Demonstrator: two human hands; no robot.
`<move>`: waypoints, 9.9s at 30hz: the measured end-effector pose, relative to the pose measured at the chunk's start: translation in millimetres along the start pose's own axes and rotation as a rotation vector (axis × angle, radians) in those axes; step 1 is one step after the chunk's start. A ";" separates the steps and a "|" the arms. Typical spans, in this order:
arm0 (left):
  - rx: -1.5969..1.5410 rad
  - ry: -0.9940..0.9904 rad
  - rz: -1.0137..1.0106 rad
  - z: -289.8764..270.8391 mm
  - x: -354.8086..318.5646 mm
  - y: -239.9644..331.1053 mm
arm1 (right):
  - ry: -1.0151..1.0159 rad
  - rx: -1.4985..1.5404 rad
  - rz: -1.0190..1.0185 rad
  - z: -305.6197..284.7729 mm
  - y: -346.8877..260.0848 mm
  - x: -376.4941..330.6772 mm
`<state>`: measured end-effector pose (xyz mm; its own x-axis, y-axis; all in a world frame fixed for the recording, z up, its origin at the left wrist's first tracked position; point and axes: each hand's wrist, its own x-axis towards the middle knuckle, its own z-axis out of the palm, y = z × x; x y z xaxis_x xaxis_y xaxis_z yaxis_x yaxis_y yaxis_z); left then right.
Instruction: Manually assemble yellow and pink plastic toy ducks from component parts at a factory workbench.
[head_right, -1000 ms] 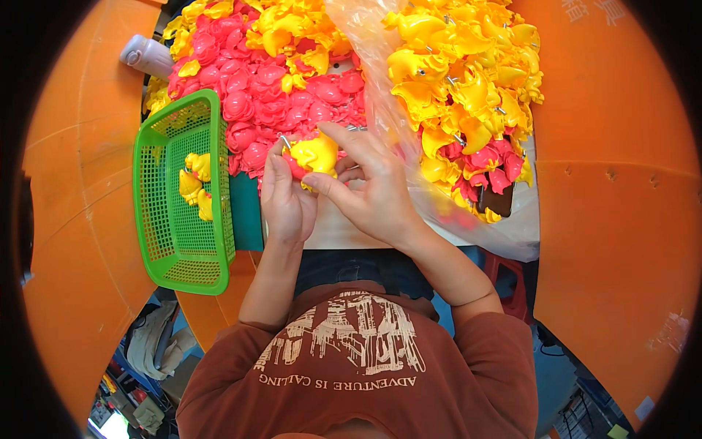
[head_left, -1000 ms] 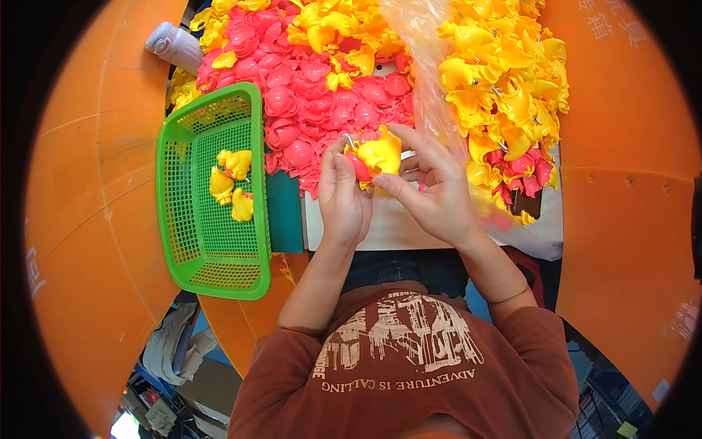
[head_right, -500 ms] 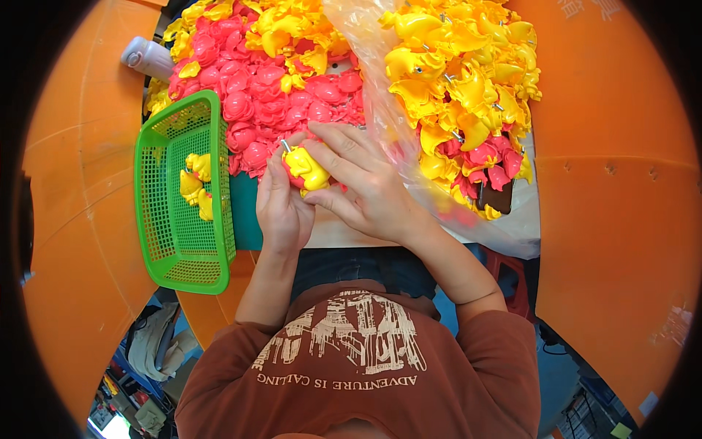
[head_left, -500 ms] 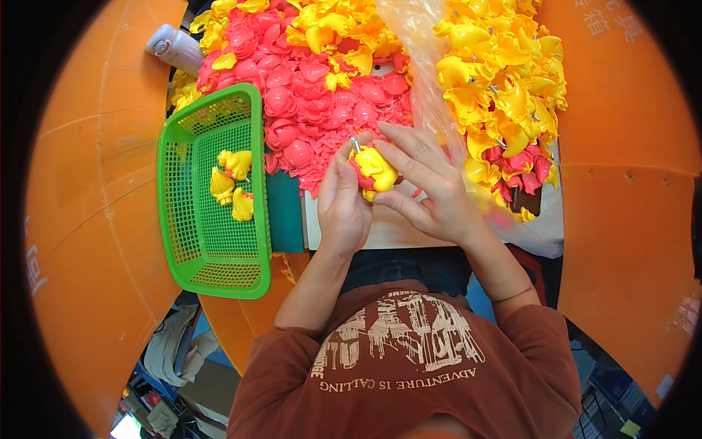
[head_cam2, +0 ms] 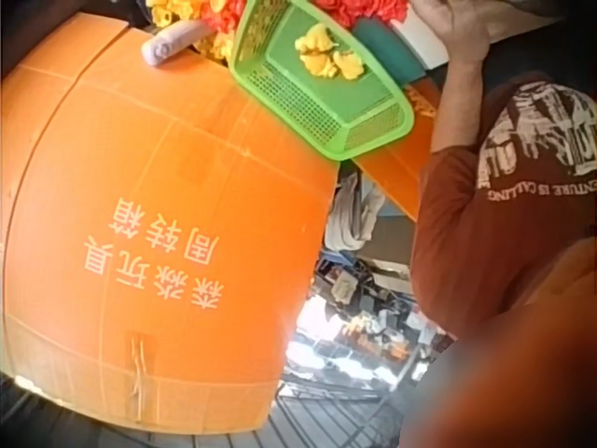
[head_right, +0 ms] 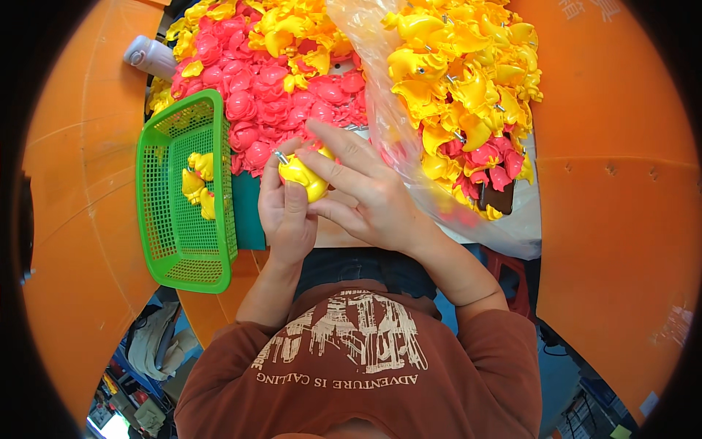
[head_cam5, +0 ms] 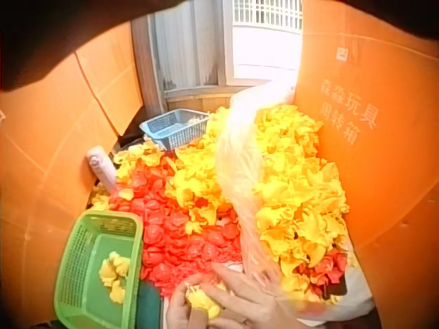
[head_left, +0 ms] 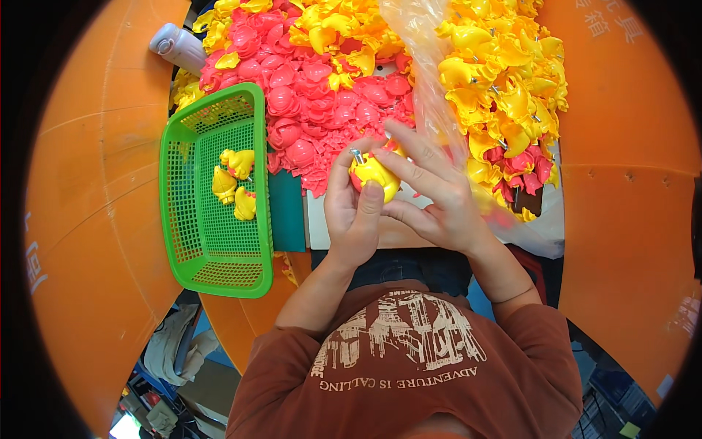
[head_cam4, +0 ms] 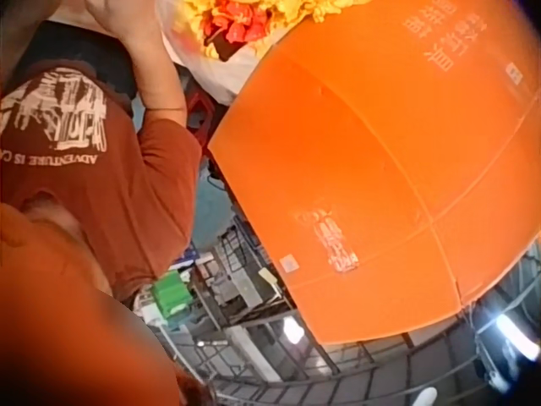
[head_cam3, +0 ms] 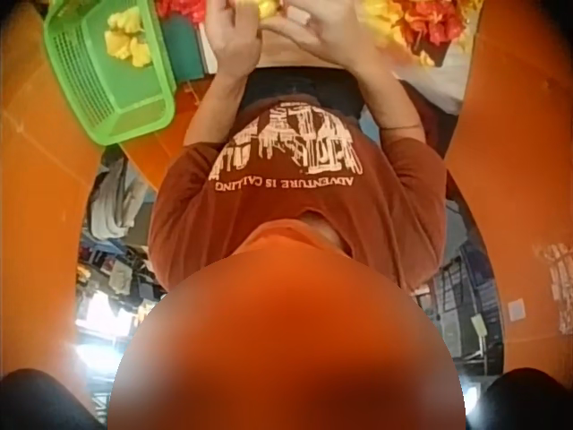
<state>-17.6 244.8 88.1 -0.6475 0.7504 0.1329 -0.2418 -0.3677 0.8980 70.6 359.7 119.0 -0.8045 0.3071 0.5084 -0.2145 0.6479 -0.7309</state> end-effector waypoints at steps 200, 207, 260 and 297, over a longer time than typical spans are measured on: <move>-0.476 -0.056 -0.432 -2.9 -5.5 3.6 | -0.265 0.043 -0.011 -6.1 9.2 -0.5; -0.438 0.091 -0.425 12.1 -2.6 11.3 | -0.261 -0.014 -0.014 -7.9 6.8 -1.9; 0.149 0.149 -0.078 -13.3 -6.5 -39.5 | 0.398 0.375 0.492 53.0 41.3 -5.9; -0.577 -0.015 -0.726 31.1 62.3 -59.8 | 0.247 -0.303 0.234 -18.2 34.9 -18.6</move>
<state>-21.0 330.7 55.8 -0.1881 0.9092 -0.3714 -0.9092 -0.0182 0.4159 88.2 389.3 92.3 -0.6480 0.6029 0.4655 0.1591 0.7048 -0.6913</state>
